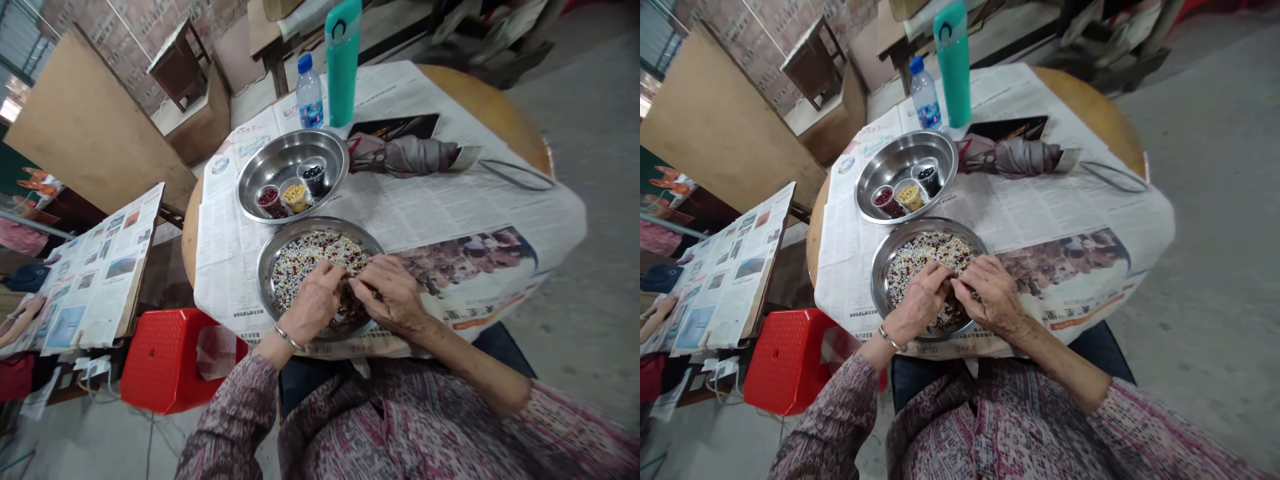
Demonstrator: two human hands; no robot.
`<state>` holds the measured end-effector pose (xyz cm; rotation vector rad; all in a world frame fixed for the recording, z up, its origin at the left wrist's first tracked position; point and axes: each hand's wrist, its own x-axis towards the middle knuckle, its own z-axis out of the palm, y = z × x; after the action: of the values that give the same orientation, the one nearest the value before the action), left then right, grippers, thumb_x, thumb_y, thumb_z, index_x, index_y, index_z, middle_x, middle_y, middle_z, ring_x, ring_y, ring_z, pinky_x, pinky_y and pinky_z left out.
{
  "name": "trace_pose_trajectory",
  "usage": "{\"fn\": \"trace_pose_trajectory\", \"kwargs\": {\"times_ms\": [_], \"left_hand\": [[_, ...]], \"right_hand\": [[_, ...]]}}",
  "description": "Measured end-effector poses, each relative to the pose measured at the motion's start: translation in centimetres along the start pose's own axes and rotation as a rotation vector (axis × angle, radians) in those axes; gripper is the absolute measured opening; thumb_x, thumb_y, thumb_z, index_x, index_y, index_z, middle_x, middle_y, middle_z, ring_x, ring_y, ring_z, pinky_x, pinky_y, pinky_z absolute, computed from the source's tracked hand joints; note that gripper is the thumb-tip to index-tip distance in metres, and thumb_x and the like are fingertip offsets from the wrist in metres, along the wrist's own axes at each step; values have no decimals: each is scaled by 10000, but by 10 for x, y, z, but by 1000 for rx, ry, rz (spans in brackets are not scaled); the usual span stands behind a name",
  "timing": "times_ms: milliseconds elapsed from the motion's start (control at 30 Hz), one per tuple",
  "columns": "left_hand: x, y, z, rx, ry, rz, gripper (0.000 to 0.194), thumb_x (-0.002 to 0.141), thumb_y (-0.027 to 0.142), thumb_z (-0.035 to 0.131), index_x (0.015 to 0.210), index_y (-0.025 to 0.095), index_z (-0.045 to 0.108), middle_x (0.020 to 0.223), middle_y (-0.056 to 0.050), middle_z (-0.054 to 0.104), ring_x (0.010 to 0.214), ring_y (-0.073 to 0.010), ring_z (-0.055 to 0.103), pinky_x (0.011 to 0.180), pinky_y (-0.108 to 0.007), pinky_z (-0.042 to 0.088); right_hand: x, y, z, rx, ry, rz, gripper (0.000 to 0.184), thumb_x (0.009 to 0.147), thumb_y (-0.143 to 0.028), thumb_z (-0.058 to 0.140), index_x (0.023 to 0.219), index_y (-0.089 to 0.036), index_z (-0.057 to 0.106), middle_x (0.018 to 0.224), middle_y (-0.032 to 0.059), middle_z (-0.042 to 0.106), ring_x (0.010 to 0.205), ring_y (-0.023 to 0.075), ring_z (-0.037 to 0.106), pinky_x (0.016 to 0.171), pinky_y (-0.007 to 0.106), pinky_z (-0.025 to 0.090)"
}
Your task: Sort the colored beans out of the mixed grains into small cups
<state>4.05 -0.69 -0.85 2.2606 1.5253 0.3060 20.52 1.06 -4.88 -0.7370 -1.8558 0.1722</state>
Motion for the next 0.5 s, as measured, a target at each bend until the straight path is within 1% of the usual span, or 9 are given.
{"fn": "trace_pose_trajectory", "kwargs": {"times_ms": [67, 133, 200, 233, 300, 367, 433, 500], "left_hand": [[11, -4, -5, 37, 88, -38, 222, 967, 101, 447, 1094, 204, 597, 1076, -61, 575, 1009, -178, 581, 938, -335, 535], [15, -7, -11, 76, 173, -65, 200, 982, 177, 491, 1144, 215, 603, 1152, -73, 574, 1049, -190, 585, 944, -351, 535], [12, -9, -16, 121, 205, -21, 224, 967, 287, 569, 1178, 224, 613, 1239, -88, 567, 1126, -220, 569, 979, -386, 524], [8, -10, -18, 142, 183, 41, 271, 947, 353, 610, 1186, 225, 622, 1280, -95, 566, 1170, -239, 553, 1007, -409, 511], [-1, -11, -18, 171, 78, 220, 387, 899, 458, 662, 1201, 217, 637, 1363, -105, 562, 1263, -271, 509, 1077, -443, 467], [-6, -11, -16, 196, -29, 386, 446, 890, 479, 654, 1242, 206, 633, 1451, -110, 537, 1357, -279, 457, 1158, -473, 392], [-4, -12, -10, 243, -85, 468, 438, 911, 433, 612, 1288, 211, 615, 1504, -105, 512, 1434, -275, 397, 1218, -519, 294], [6, -13, -6, 297, -109, 490, 403, 925, 378, 582, 1300, 234, 609, 1518, -91, 508, 1469, -269, 362, 1240, -564, 221]], "right_hand": [[0, 0, 0, -4, -3, -6, 273, 882, -90, 589, 710, -248, 446, 611, -25, 487, 642, 173, 468, 756, 361, 459], [1, 0, 1, 2, -4, -6, 290, 889, -81, 580, 711, -249, 424, 605, -33, 458, 632, 168, 448, 755, 360, 456], [1, 0, 1, 18, 14, 1, 293, 895, -69, 560, 716, -250, 414, 606, -36, 443, 631, 166, 441, 769, 360, 460], [1, 0, 1, 26, 25, 5, 288, 900, -63, 543, 723, -250, 415, 611, -35, 442, 636, 166, 443, 777, 361, 462], [0, -1, 0, 41, 38, 13, 273, 911, -54, 504, 740, -249, 421, 627, -27, 449, 649, 169, 449, 776, 365, 458], [0, -1, -1, 49, 37, 24, 266, 921, -49, 468, 750, -248, 420, 643, -17, 455, 658, 173, 449, 736, 363, 438], [-1, -2, -1, 48, 35, 39, 272, 927, -50, 447, 746, -248, 405, 650, -9, 451, 662, 176, 442, 690, 358, 411], [-2, -2, -2, 46, 29, 44, 276, 931, -55, 443, 742, -250, 394, 650, -5, 442, 662, 177, 434, 667, 356, 395]]}}
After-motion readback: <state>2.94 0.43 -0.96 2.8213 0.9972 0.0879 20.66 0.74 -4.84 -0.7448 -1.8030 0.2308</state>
